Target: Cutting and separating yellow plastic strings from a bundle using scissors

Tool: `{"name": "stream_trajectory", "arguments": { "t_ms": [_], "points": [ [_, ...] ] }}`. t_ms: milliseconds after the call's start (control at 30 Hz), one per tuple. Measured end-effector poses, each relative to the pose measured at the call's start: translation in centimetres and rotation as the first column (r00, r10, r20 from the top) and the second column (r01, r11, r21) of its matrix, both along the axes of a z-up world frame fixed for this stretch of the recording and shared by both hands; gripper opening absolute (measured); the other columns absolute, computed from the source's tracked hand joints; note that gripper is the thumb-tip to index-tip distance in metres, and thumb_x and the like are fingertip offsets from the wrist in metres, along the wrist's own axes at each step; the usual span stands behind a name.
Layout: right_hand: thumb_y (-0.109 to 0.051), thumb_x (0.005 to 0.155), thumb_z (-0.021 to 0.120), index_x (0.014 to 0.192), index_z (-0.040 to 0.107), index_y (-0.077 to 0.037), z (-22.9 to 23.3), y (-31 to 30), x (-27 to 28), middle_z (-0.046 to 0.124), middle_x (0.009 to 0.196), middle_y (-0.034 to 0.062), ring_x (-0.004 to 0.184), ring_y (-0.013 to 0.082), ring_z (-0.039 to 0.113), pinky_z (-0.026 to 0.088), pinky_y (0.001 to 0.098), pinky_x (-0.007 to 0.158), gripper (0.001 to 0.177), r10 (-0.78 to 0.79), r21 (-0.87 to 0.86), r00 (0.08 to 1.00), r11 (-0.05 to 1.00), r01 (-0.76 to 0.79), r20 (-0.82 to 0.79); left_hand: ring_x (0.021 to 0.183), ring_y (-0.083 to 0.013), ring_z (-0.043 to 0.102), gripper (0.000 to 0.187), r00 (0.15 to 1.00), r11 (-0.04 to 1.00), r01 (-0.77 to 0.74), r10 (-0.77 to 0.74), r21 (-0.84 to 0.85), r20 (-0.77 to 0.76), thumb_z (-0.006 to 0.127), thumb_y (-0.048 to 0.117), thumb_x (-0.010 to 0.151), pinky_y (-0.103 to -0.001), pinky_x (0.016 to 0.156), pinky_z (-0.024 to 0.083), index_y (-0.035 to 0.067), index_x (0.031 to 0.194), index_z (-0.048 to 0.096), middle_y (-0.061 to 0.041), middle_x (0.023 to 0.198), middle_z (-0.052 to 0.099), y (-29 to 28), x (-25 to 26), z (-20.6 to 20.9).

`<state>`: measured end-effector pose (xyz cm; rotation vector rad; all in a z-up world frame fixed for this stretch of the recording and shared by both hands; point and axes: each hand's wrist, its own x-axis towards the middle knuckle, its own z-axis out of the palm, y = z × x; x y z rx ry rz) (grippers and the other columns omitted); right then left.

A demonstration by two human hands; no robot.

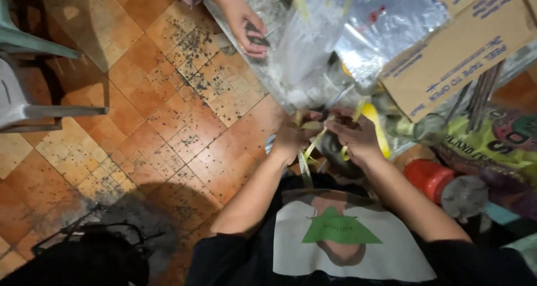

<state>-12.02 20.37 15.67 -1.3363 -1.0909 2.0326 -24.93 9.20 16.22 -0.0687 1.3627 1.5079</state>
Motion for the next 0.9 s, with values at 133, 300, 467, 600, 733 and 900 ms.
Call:
{"name": "stream_trajectory", "arguments": {
  "t_ms": [133,300,467,600,733,900],
  "points": [
    [0.001,0.085,0.081,0.112,0.068,-0.002,0.7,-1.4,-1.9,0.068,0.088,0.0088,0.053,0.0039,0.053,0.038,0.0174,0.038,0.03,0.106,0.097,0.99,0.989,-0.116,0.096,0.094,-0.0228,0.07,0.045,0.985,0.989,0.144,-0.145,-0.027,-0.091,0.08,0.002,0.082,-0.032,0.071,0.058,0.008,0.125,0.07,-0.013,0.117,0.073,-1.5,-2.6,-2.0],
    [0.002,0.087,0.08,0.125,0.069,-0.002,-1.6,-2.0,-4.3,0.062,0.077,0.0031,0.047,0.0022,0.046,0.037,0.0172,0.04,0.04,0.056,0.071,0.998,0.996,-0.058,0.029,0.083,-0.0219,0.073,0.044,0.925,0.958,0.235,-0.273,-0.167,-0.265,0.081,0.013,0.08,-0.034,0.058,0.061,0.013,0.123,0.07,-0.01,0.1,0.075,-1.3,-4.9,-6.5],
    [-0.012,0.085,0.086,0.098,0.071,-0.002,-9.6,-1.7,-4.0,0.05,0.054,0.0042,0.036,0.0096,0.047,0.033,0.0237,0.034,0.023,0.109,-0.054,0.988,0.993,-0.104,0.105,0.093,-0.0215,0.071,0.05,0.963,0.985,0.171,-0.17,-0.016,-0.209,0.073,-0.011,0.074,-0.037,0.086,0.06,0.011,0.119,0.073,-0.009,0.096,0.075,-1.1,-3.6,-12.2],
    [-0.029,0.091,0.085,0.066,0.07,-0.01,-11.5,-0.1,-4.4,0.055,0.046,0.0046,0.038,0.0135,0.05,0.036,0.0286,0.04,0.035,0.276,-0.057,0.867,0.959,-0.278,0.414,0.095,-0.0235,0.069,0.051,0.997,0.996,-0.023,0.017,-0.082,-0.071,0.068,-0.015,0.075,-0.037,0.087,0.061,0.008,0.121,0.07,-0.012,0.099,0.069,-0.2,-3.8,-12.2],
    [-0.035,0.09,0.086,0.104,0.07,-0.008,-10.8,1.3,-7.7,0.049,0.059,-0.0009,0.049,0.0078,0.046,0.031,0.0252,0.038,0.034,0.306,-0.353,0.897,0.917,-0.187,0.32,0.096,-0.0271,0.067,0.035,0.987,0.991,-0.103,0.112,0.081,-0.114,0.071,-0.012,0.085,-0.037,0.082,0.059,-0.003,0.117,0.061,-0.021,0.108,0.07,-0.2,-6.0,-13.7],
    [-0.034,0.094,0.078,0.113,0.071,-0.009,-7.3,-0.3,-12.3,0.055,0.075,0.0037,0.071,0.0132,0.056,0.043,0.0302,0.061,0.032,0.389,-0.361,0.872,0.891,-0.274,0.298,0.065,-0.0143,0.062,0.039,0.993,0.996,0.038,-0.046,-0.075,-0.109,0.076,-0.01,0.081,-0.023,0.049,0.053,-0.001,0.119,0.069,-0.013,0.092,0.071,0.5,-8.3,-11.6]
  ]
}}
